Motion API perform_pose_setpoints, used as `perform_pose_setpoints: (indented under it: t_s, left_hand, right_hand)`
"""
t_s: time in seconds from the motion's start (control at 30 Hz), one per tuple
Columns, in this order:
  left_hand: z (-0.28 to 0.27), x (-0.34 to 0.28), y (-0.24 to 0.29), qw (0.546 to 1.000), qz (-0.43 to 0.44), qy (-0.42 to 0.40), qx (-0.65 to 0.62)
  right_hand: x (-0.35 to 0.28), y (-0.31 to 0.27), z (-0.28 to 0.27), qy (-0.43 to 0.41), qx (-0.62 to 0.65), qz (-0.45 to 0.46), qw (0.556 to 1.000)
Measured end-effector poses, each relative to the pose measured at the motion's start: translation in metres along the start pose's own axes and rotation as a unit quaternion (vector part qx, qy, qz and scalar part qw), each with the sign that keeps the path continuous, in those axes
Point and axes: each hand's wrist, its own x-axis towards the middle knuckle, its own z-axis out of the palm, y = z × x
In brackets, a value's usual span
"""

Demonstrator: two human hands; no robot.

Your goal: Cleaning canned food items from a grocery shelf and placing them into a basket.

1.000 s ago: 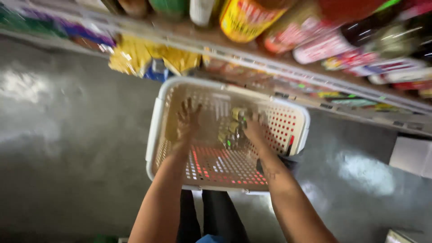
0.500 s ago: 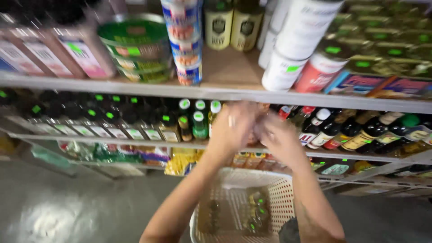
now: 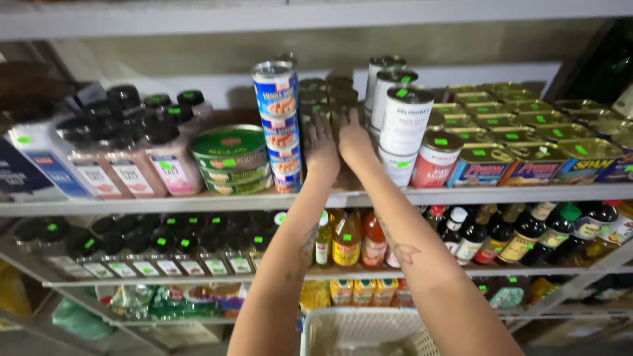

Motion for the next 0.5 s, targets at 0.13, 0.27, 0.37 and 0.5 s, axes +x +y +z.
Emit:
perform_pose_setpoints:
  t_s: [0.13,0.27,0.37,0.5]
  left_hand:
    - [-0.019,0.013,-0.009,0.988,-0.006,-0.138,-0.075]
    - [-0.035,0.027,-0.013,0.955,0.011,-0.270,-0.122]
    - [-0.048,0.036,-0.016,0.996,0.024,-0.076,-0.033]
    - [-0.075,0.046,-0.027,0.998,0.041,-0.021,-0.041]
  right_hand:
    - [-0.001,0.000,0.001,-0.012,0.044,0.022,0.999]
    - [-0.024,-0.017,-0.025,0.024,-0.002,-0.026,0.999]
    - [-0.037,-0.023,-0.037,0.061,-0.035,-0.052,0.996]
    - [-0.057,-0.032,-0.058,0.092,-0.101,-0.077,0.988]
